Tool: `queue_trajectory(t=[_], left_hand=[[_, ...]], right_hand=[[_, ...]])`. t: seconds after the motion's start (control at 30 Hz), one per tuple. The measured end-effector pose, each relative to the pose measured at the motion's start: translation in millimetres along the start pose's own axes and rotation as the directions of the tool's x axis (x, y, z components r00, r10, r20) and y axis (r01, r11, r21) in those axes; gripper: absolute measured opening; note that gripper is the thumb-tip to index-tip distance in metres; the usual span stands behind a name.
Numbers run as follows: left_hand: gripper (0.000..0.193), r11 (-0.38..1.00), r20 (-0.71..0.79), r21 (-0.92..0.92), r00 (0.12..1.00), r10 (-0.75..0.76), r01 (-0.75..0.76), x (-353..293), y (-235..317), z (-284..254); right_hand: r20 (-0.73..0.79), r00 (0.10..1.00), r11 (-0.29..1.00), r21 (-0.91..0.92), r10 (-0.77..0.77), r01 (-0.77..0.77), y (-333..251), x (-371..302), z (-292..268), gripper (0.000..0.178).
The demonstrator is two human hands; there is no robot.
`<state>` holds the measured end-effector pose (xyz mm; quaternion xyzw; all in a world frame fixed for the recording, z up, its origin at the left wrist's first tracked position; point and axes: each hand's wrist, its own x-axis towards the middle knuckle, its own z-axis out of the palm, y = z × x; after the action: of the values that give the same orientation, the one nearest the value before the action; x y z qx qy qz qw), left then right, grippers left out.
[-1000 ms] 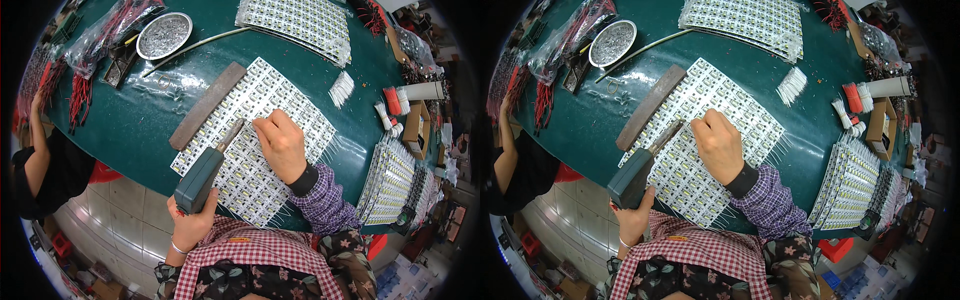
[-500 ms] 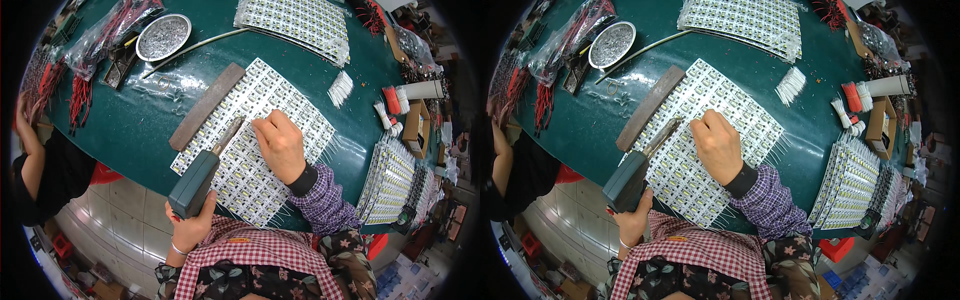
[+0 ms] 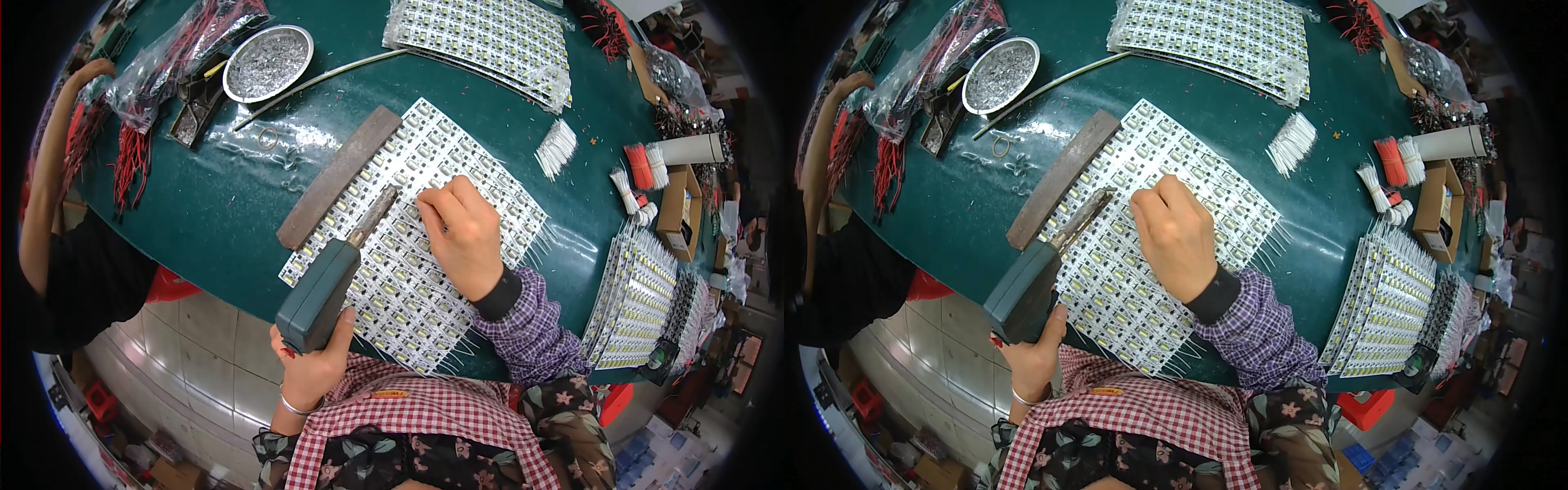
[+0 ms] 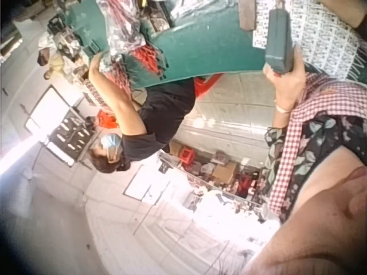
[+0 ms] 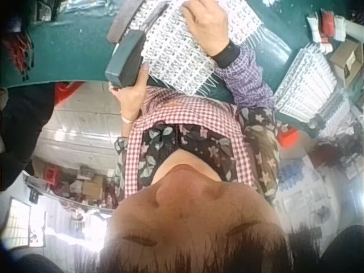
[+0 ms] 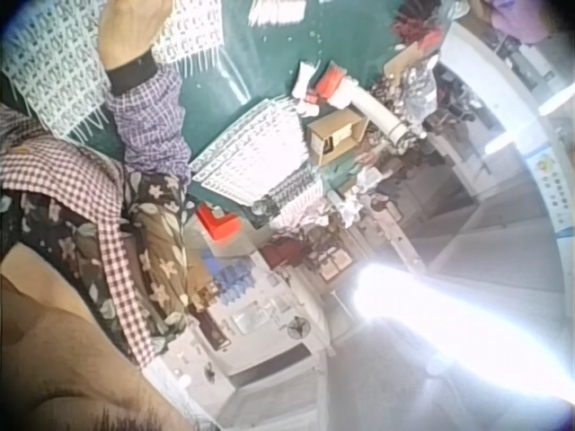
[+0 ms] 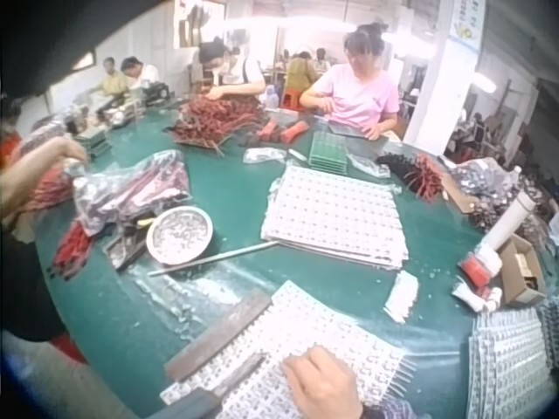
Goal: Applying glue and assembling components on LED light panels.
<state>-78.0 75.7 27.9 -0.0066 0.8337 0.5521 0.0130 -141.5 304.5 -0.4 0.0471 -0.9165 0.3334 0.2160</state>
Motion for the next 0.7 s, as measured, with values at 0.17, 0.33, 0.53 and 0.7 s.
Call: queue_trajectory(t=[0.17, 0.33, 0.53, 0.7], left_hand=[[0.015, 0.998, 0.037, -0.049, 0.999, -0.035, 0.037, 7.7, 3.7, 2.6], [0.016, 0.998, 0.032, -0.064, 0.999, -0.022, 0.024, 13.8, 10.8, 6.5], [0.015, 0.999, 0.074, -0.040, 0.997, 0.006, -0.003, 14.7, 5.8, 7.8], [0.016, 0.997, 0.064, -0.065, 0.998, -0.024, 0.028, 13.3, 8.5, 8.3]], right_hand=[[-0.012, 1.000, 1.000, -0.018, -0.006, 0.006, 4.5, -2.0, 8.6, 0.010], [-0.011, 1.000, 0.999, -0.033, -0.011, 0.011, 5.1, -1.7, 9.8, 0.010], [-0.009, 1.000, 0.999, -0.041, -0.009, 0.009, 4.8, -2.2, 10.3, 0.011], [-0.008, 1.000, 0.999, -0.039, -0.009, 0.008, 5.3, -2.5, 10.2, 0.011]])
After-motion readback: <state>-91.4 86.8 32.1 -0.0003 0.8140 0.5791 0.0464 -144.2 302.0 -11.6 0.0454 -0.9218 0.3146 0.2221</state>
